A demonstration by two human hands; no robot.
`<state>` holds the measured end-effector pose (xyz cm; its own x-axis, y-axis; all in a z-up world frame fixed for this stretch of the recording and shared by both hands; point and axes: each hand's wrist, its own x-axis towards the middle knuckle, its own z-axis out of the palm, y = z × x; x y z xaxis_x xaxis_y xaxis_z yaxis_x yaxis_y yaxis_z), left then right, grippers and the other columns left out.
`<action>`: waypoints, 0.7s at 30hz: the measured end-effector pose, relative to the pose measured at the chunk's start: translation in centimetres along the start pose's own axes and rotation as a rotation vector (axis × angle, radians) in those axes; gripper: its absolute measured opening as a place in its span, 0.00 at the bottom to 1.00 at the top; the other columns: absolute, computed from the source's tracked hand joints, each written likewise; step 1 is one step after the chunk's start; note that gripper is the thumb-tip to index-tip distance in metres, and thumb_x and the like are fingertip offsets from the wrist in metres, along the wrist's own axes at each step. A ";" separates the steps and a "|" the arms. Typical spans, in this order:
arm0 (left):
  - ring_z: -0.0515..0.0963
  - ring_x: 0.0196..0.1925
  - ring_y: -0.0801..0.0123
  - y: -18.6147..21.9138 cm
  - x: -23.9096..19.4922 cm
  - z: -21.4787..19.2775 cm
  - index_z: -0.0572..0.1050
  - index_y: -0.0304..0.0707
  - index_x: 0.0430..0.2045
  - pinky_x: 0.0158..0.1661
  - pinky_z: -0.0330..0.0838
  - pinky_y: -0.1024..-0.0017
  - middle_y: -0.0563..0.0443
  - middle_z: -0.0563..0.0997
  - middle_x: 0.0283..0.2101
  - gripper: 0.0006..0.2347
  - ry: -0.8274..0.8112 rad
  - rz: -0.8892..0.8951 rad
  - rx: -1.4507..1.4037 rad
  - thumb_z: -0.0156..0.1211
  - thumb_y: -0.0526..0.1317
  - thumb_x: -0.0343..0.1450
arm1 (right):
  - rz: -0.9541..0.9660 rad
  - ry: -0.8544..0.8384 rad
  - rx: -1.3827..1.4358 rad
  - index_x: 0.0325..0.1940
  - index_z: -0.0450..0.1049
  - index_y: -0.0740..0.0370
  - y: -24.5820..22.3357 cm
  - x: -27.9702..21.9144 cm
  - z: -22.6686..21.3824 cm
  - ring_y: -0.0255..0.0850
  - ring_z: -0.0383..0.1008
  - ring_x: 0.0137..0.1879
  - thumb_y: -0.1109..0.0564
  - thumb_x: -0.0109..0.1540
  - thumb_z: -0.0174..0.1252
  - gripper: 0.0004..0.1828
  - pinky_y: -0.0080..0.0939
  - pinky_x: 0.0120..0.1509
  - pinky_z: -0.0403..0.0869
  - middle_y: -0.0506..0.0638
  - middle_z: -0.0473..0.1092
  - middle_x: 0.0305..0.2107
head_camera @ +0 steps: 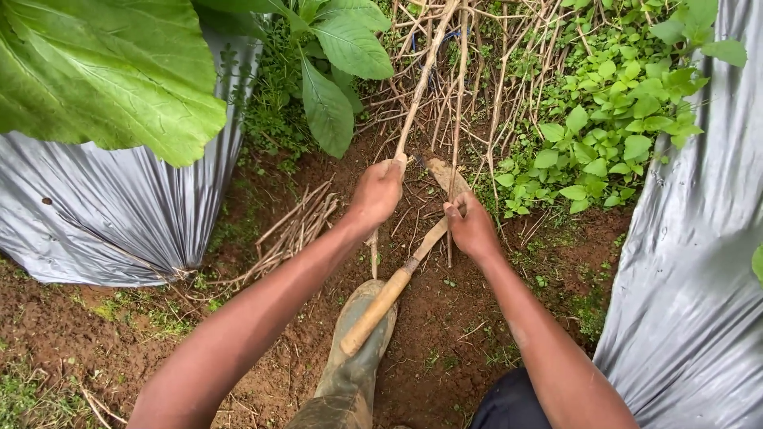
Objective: Breaking dry branches into smaller pieces by hand and using a sickle in a vegetable field
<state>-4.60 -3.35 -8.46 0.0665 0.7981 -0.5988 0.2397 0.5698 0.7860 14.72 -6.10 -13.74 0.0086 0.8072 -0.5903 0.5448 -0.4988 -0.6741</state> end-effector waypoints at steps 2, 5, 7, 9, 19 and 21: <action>0.62 0.17 0.81 -0.7 0.8 -0.1 0.64 0.16 0.58 0.20 0.61 0.81 0.58 0.65 0.22 0.20 0.016 0.011 0.013 0.31 0.39 0.80 | -0.012 -0.004 0.012 0.50 0.67 0.65 -0.9 -0.5 -0.2 0.38 0.67 0.31 0.61 0.72 0.44 0.08 0.36 0.35 0.64 0.57 0.73 0.34; 0.64 0.17 0.79 -2.8 3.0 -0.3 0.68 0.20 0.54 0.19 0.61 0.80 0.58 0.66 0.22 0.18 0.047 0.053 0.153 0.33 0.39 0.81 | -0.115 0.154 0.250 0.52 0.63 0.63 -2.8 -1.2 -0.8 0.34 0.65 0.28 0.63 0.74 0.37 0.08 0.30 0.32 0.67 0.48 0.66 0.27; 0.67 0.19 0.76 -3.8 4.4 -0.5 0.69 0.23 0.52 0.21 0.62 0.78 0.54 0.69 0.23 0.17 0.080 0.032 0.204 0.33 0.40 0.81 | -0.199 0.328 0.325 0.51 0.63 0.62 -4.0 -1.7 -1.8 0.31 0.61 0.25 0.62 0.74 0.33 0.10 0.28 0.28 0.68 0.44 0.59 0.24; 0.70 0.21 0.72 -5.6 6.2 -0.9 0.71 0.25 0.51 0.24 0.64 0.72 0.52 0.71 0.23 0.18 0.090 0.027 0.254 0.34 0.42 0.81 | -0.190 0.396 0.411 0.52 0.62 0.62 -5.9 -3.1 -2.5 0.29 0.58 0.23 0.61 0.74 0.31 0.11 0.26 0.25 0.65 0.42 0.56 0.23; 0.71 0.25 0.68 -1.4 7.1 1.9 0.71 0.33 0.50 0.28 0.68 0.74 0.47 0.75 0.29 0.14 -0.260 0.083 0.419 0.37 0.42 0.80 | -0.270 0.323 0.678 0.58 0.62 0.61 -8.0 -6.1 -3.3 0.26 0.50 0.22 0.58 0.75 0.29 0.16 0.22 0.20 0.61 0.37 0.48 0.22; 0.75 0.29 0.64 0.9 7.0 2.8 0.72 0.32 0.50 0.35 0.72 0.67 0.45 0.77 0.31 0.14 -0.255 0.113 0.551 0.42 0.42 0.79 | -0.311 0.328 0.614 0.57 0.62 0.61 -7.9 -6.2 -3.3 0.26 0.52 0.23 0.58 0.74 0.30 0.15 0.23 0.22 0.63 0.39 0.49 0.23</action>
<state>-1.23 2.22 -12.41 0.3342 0.7368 -0.5877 0.6784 0.2448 0.6927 13.17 -6.15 -3.31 0.2321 0.9437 -0.2357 -0.0008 -0.2421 -0.9702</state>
